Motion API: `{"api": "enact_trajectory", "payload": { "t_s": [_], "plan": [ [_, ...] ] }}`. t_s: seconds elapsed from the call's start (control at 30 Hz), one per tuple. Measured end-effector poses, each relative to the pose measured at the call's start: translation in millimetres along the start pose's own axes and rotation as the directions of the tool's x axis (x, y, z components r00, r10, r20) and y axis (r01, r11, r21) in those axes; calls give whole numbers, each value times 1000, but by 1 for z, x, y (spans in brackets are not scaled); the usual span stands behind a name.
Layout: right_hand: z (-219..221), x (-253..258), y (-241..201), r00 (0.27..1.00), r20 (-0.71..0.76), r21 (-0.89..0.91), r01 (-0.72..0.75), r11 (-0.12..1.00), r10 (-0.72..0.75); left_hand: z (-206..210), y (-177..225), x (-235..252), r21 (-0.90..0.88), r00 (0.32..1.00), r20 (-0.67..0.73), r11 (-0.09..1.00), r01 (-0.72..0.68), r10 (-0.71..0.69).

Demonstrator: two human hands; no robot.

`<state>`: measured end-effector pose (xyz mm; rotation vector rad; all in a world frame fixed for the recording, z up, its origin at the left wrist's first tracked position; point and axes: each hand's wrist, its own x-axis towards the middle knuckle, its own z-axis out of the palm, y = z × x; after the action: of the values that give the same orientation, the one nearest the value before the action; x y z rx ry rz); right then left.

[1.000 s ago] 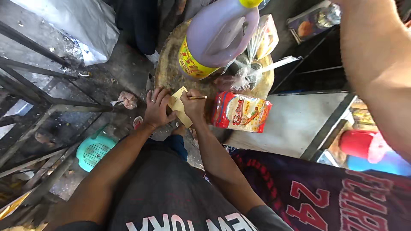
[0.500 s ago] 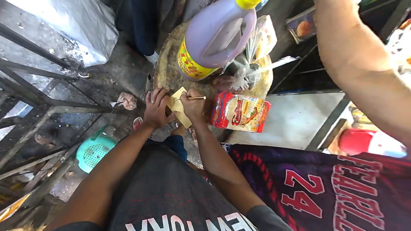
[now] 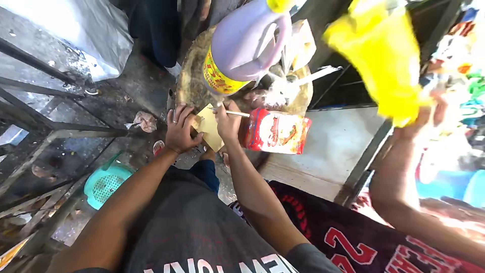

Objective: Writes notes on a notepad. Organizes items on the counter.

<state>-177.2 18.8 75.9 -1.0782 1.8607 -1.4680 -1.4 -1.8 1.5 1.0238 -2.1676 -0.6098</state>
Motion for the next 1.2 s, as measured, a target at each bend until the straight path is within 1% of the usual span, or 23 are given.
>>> {"api": "enact_trajectory", "payload": {
  "t_s": [0.1, 0.17, 0.23, 0.33, 0.37, 0.43, 0.53, 0.7, 0.77, 0.87, 0.93, 1.2],
  "plan": [
    [-5, -10, -6, 996, 84, -21, 44, 999, -42, -1, 2, -2, -3, 1000, 8, 1000, 6, -5],
    [-15, -29, -17, 987, 151, -124, 65, 990, -46, -5, 5, -2, 11, 999, 50, 1000, 18, -18],
    [-24, -46, -17, 985, 154, -249, 117, 961, -80, -9, 9, 1, 18, 996, 83, 999, 36, -37],
    [-34, -69, -8, 979, 168, -525, 187, 830, -115, -13, 13, 4, 22, 991, 123, 999, 49, -52],
    [-35, -76, -4, 976, 183, -581, 206, 787, -120, -14, 13, 4, 23, 991, 127, 999, 49, -51],
    [-35, -88, 3, 974, 195, -641, 217, 736, -118, -15, 12, 4, 16, 990, 135, 999, 44, -46],
    [-38, -101, 8, 979, 192, -657, 179, 732, -67, -15, 12, 3, 9, 987, 154, 999, 47, -48],
    [-38, -92, 4, 981, 156, -610, 188, 770, -116, -15, 9, 2, 0, 992, 124, 1000, 22, -22],
    [-39, -87, 6, 978, 160, -634, 203, 746, -131, -15, 12, 1, 20, 990, 138, 999, 31, -33],
    [-40, -86, 21, 973, 158, -709, 229, 667, -166, -19, 19, 1, 39, 984, 165, 997, 59, -65],
    [-37, -86, 26, 965, 165, -746, 258, 614, -205, -20, 20, 4, 44, 985, 156, 997, 66, -72],
    [-33, -86, 31, 963, 100, -753, 236, 614, -248, -12, 12, -2, 41, 991, 131, 999, 30, -35]
  ]
}}
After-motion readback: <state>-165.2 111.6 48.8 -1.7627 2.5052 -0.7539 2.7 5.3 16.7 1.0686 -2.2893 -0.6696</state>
